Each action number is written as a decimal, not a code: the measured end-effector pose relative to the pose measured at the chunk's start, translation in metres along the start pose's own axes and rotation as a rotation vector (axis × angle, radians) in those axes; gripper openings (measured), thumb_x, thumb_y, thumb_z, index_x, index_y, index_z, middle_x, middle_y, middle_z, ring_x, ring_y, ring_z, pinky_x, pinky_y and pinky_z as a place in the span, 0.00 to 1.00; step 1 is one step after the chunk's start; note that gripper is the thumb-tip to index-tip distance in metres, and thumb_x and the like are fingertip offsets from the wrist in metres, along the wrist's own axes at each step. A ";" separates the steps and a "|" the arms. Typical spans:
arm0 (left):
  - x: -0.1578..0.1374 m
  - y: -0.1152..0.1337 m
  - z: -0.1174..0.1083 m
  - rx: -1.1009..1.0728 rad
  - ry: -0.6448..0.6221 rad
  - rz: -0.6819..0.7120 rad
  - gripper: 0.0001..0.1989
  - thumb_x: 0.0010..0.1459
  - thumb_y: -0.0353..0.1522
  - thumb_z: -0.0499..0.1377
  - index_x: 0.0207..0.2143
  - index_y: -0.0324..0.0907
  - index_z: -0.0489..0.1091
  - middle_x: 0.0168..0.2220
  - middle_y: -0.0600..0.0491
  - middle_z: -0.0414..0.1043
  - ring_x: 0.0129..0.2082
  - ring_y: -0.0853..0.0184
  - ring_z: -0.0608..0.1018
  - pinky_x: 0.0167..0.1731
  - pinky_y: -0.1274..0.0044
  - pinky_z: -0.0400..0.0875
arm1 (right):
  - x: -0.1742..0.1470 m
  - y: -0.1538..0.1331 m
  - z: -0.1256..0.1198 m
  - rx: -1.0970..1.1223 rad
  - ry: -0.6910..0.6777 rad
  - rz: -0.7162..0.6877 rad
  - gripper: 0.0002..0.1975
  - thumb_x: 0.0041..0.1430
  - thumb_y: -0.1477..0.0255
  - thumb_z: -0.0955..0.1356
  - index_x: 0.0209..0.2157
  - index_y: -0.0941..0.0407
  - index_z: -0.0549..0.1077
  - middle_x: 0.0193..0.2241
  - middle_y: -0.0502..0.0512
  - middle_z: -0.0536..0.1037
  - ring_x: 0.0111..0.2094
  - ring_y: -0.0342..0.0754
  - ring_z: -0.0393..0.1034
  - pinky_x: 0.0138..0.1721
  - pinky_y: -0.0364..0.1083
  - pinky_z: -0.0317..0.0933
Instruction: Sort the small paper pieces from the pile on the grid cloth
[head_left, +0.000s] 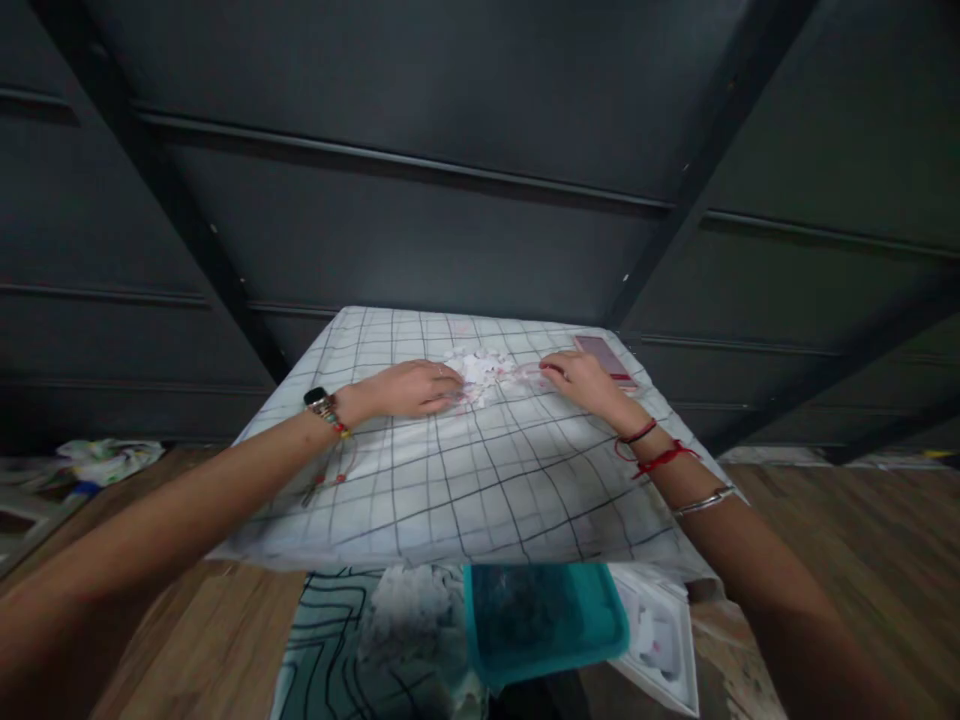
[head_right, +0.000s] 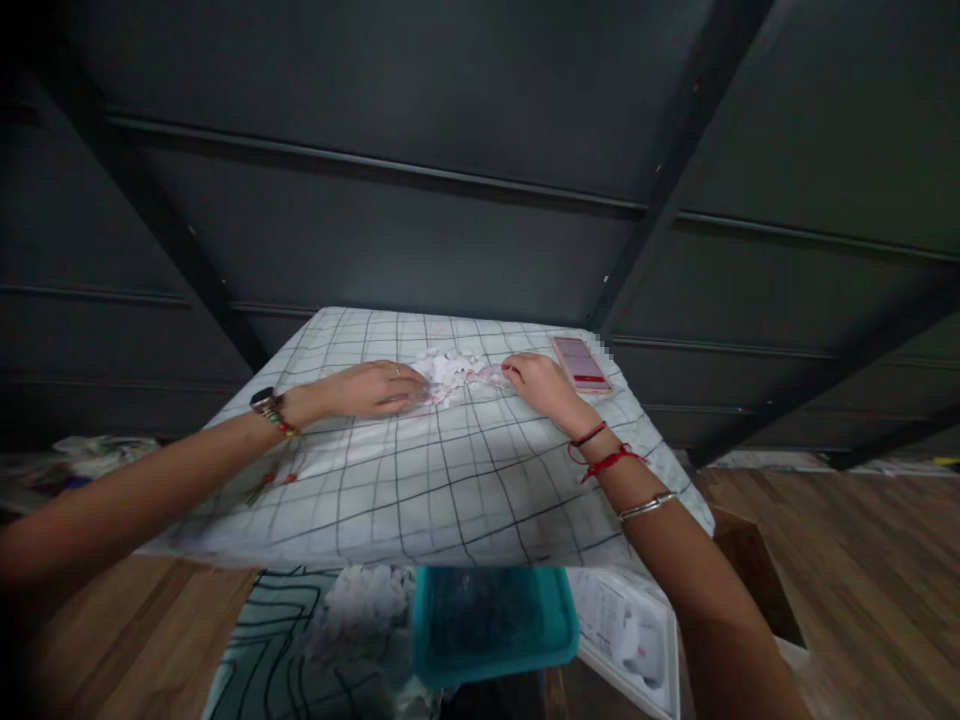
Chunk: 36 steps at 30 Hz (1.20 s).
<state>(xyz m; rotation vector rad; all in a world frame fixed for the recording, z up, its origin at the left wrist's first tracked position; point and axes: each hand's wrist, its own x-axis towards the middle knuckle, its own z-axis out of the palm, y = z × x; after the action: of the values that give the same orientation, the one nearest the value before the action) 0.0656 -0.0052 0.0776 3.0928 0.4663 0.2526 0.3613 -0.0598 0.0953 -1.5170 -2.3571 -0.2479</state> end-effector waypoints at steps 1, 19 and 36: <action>0.003 -0.006 0.004 0.010 0.052 -0.028 0.17 0.62 0.35 0.45 0.51 0.43 0.62 0.50 0.50 0.65 0.50 0.65 0.67 0.51 0.71 0.59 | 0.004 0.003 0.001 0.003 0.008 -0.016 0.12 0.58 0.76 0.59 0.36 0.60 0.73 0.35 0.58 0.76 0.38 0.46 0.68 0.40 0.44 0.57; 0.017 0.066 0.017 -0.288 -0.192 0.231 0.29 0.58 0.45 0.49 0.60 0.47 0.48 0.62 0.52 0.43 0.61 0.60 0.49 0.59 0.65 0.47 | 0.017 0.040 0.031 0.051 -0.001 -0.056 0.12 0.60 0.75 0.58 0.34 0.60 0.72 0.32 0.56 0.74 0.37 0.45 0.67 0.39 0.43 0.58; 0.016 0.063 0.019 -0.349 -0.202 0.264 0.30 0.58 0.44 0.52 0.59 0.45 0.49 0.61 0.50 0.46 0.60 0.59 0.51 0.59 0.67 0.44 | -0.010 0.047 0.035 0.051 -0.036 -0.100 0.11 0.60 0.74 0.59 0.31 0.58 0.71 0.28 0.54 0.74 0.32 0.44 0.66 0.35 0.42 0.57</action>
<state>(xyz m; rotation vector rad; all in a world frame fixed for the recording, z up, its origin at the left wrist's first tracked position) 0.1021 -0.0602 0.0633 2.7864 0.0034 0.0153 0.4022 -0.0378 0.0576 -1.3936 -2.4515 -0.1843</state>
